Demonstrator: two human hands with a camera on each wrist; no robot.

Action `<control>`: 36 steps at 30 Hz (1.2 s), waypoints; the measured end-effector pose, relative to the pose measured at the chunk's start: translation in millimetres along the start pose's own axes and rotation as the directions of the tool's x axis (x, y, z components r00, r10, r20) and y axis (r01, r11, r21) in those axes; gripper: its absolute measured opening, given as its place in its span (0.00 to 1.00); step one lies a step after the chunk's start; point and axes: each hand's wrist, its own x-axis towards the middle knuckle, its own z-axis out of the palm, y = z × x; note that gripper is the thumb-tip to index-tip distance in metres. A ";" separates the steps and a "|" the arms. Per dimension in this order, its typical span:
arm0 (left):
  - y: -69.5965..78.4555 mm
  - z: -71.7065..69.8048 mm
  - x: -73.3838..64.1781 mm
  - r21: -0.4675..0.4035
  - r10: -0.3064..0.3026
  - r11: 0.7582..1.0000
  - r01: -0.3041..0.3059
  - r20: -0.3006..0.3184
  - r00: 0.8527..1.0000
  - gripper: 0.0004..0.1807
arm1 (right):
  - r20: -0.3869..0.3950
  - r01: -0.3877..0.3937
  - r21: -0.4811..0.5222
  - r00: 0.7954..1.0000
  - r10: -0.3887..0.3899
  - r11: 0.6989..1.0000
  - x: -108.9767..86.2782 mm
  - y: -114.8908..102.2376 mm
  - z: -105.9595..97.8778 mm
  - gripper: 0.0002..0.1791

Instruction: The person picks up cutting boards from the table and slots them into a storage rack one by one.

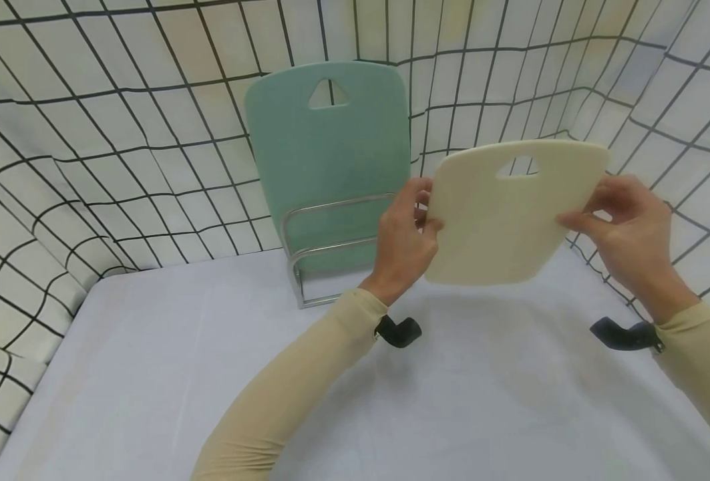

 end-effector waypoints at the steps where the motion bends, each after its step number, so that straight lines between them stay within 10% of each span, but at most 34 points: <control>1: -0.2 0.2 0.7 0.002 0.003 1.000 -0.003 0.001 1.000 0.24 | -0.001 -0.001 0.003 1.000 0.001 1.000 0.5 -0.5 -0.3 0.28; 36: -8.1 -6.9 18.0 0.059 -0.018 0.998 0.013 0.083 0.996 0.23 | -0.035 0.028 -0.001 0.999 -0.028 1.000 16.4 -0.9 8.8 0.28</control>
